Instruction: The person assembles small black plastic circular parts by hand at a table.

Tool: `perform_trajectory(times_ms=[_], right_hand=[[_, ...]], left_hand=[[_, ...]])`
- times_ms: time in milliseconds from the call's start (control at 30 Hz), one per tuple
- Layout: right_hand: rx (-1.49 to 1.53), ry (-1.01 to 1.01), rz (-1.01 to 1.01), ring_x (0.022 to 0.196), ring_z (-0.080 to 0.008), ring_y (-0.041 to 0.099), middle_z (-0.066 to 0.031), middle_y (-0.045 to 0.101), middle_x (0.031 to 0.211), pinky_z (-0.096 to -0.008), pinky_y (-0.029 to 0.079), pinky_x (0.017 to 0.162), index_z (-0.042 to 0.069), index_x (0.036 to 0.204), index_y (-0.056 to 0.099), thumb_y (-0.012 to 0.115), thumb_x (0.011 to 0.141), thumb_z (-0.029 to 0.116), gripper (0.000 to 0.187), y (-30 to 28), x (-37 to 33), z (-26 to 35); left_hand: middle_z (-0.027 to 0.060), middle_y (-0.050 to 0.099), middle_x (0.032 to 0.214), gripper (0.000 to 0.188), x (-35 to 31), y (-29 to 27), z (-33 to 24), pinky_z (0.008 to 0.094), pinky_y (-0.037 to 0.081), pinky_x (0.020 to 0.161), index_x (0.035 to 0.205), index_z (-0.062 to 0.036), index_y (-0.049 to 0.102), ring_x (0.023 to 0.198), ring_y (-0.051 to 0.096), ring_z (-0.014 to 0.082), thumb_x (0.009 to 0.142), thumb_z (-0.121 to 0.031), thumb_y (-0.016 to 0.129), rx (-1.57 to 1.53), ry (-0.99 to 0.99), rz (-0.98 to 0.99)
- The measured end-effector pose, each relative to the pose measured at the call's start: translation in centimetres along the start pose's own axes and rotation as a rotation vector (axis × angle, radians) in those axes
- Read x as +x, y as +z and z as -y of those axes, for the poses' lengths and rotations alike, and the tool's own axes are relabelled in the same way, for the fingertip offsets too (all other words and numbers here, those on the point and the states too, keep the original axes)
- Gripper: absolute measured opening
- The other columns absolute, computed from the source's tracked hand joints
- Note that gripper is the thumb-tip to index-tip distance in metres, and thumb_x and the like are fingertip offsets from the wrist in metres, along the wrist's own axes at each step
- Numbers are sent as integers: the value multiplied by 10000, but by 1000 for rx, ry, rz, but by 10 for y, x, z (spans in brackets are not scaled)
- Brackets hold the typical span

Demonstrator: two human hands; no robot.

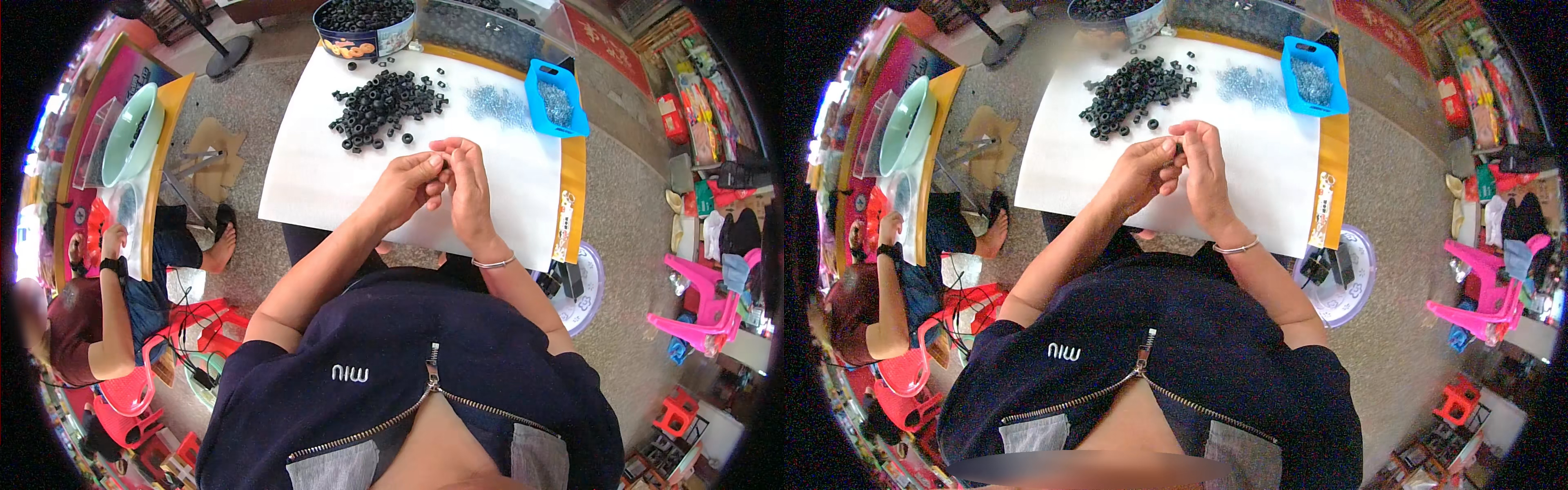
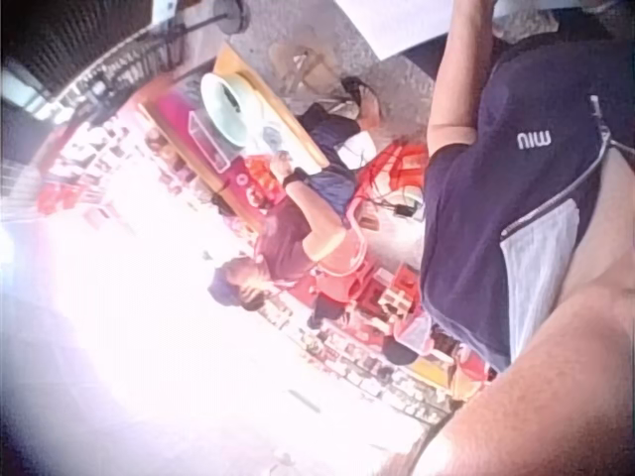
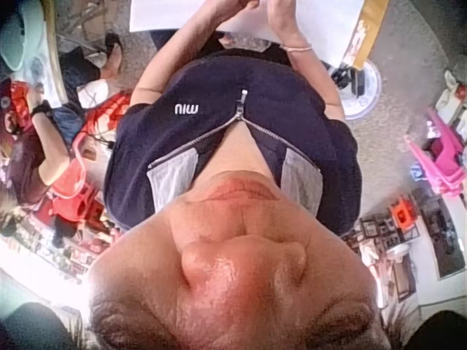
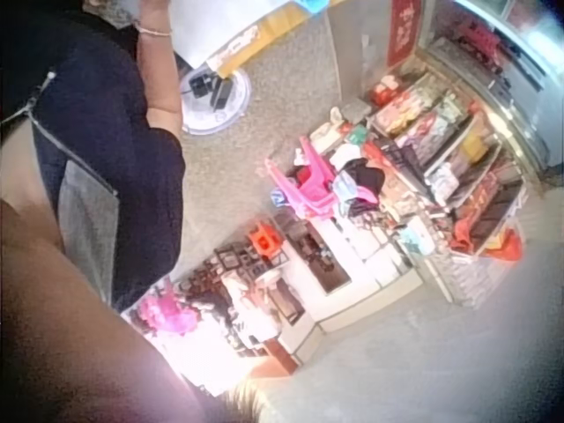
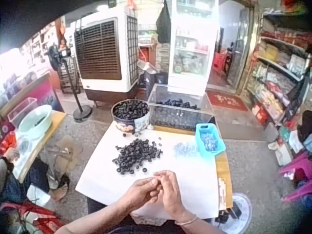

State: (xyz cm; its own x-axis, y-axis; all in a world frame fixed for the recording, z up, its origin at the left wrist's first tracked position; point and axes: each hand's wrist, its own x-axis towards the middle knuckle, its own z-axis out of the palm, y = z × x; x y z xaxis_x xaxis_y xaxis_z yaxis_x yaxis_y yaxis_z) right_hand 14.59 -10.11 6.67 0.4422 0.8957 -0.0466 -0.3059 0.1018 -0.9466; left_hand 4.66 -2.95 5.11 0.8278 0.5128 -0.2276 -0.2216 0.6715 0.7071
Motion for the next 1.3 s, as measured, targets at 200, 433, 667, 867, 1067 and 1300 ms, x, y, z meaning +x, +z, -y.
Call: perform_trajectory(times_ms=[200, 433, 667, 867, 1067, 1300], right_hand=[[-236, -88, 7, 699, -145, 509, -67, 576, 795, -279, 424, 690, -18, 820, 554, 376, 971, 333, 421, -5, 1, -2], [-282, -128, -131, 676, -147, 496, -77, 543, 700, -292, 416, 653, -31, 725, 537, 400, 957, 270, 404, -7, -6, -20], [-190, 95, 56, 709, -83, 490, -34, 575, 840, -249, 450, 665, -15, 970, 583, 365, 987, 299, 382, -12, -6, -2], [-206, -142, 135, 861, -116, 555, -50, 581, 987, -265, 464, 823, 11, 1142, 551, 518, 940, 180, 265, -29, 3, -4], [-393, -314, 96, 920, -142, 540, -66, 554, 1049, -268, 465, 799, 33, 1100, 601, 618, 850, 69, 252, -25, 2, -7], [-659, -503, 130, 953, -150, 554, -77, 541, 1097, -285, 463, 811, 51, 1096, 627, 637, 816, 40, 280, -23, -1, 5]], left_hand=[[-33, 442, 692, 236, -12, 20, 11, 219, 292, 478, 911, -55, 542, 543, 352, 49, 985, -260, 452, 187, -41, -27], [16, 560, 838, 282, -16, 29, 30, 227, 451, 603, 1038, -15, 543, 712, 530, 87, 995, -263, 416, 198, -8, -135], [25, 534, 829, 304, -4, -6, 30, 244, 374, 538, 1058, -29, 530, 628, 439, 102, 979, -310, 444, -69, -67, -1], [-9, 560, 940, 437, -3, -10, 8, 251, 397, 698, 1156, -23, 555, 777, 446, 106, 929, -395, 517, -267, 48, 13], [25, 591, 967, 443, -7, -14, 12, 274, 421, 728, 1175, 4, 562, 818, 507, 111, 936, -366, 515, -332, 49, 12], [52, 615, 942, 398, -6, -24, 20, 299, 432, 788, 1106, -10, 574, 859, 555, 149, 945, -365, 493, -382, 25, 164]])
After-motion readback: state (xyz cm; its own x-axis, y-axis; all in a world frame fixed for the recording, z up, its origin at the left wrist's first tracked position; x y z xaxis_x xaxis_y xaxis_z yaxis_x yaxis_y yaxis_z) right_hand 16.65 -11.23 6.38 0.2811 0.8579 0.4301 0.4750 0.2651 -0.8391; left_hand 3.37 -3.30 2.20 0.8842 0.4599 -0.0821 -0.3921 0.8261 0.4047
